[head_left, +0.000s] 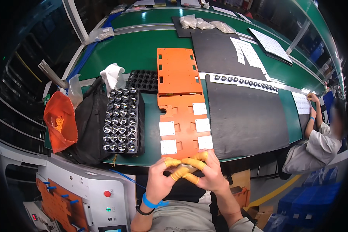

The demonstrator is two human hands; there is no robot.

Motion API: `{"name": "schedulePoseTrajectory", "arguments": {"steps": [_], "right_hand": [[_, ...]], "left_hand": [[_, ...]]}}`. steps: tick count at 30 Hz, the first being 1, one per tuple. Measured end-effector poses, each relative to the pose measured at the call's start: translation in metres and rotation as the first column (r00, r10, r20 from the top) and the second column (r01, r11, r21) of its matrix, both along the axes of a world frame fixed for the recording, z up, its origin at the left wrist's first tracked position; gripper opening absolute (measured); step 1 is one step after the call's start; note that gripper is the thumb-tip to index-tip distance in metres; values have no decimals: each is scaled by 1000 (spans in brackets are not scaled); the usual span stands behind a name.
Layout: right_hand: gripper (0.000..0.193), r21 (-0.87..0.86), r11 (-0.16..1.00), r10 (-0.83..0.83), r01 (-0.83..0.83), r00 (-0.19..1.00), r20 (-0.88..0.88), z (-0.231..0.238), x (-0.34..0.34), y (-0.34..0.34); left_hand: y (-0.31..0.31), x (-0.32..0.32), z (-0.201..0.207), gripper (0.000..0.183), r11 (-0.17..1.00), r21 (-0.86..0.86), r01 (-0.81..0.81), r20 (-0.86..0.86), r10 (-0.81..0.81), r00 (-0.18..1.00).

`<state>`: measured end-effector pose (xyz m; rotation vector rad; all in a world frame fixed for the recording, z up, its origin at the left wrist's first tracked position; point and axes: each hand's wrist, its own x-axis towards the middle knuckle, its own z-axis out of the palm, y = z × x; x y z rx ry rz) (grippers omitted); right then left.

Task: The person places small square components onto an orange fixture, peels protective films, and aligns them into designated slots. They then load the fixture into a press machine and later continue placing components onto a black mat. The task involves repetitive manual assembly of electronic parts.

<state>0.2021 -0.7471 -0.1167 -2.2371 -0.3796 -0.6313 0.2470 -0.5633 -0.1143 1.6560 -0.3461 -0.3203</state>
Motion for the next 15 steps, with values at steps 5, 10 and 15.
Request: {"name": "schedulePoseTrajectory", "arguments": {"steps": [5, 10, 15], "right_hand": [[50, 61, 986, -154, 154, 988, -9, -15, -2, -24], [38, 158, 932, -337, 327, 941, 40, -34, 0, -55], [39, 166, 906, -389, 389, 921, -37, -56, 4, -66]], "left_hand": [[-18, 33, 18, 26, 884, 290, -367, 412, 231, 881], [-43, 70, 17, 27, 795, 315, -519, 544, 297, 785], [-64, 76, 14, 33, 697, 439, -566, 555, 286, 782]]}}
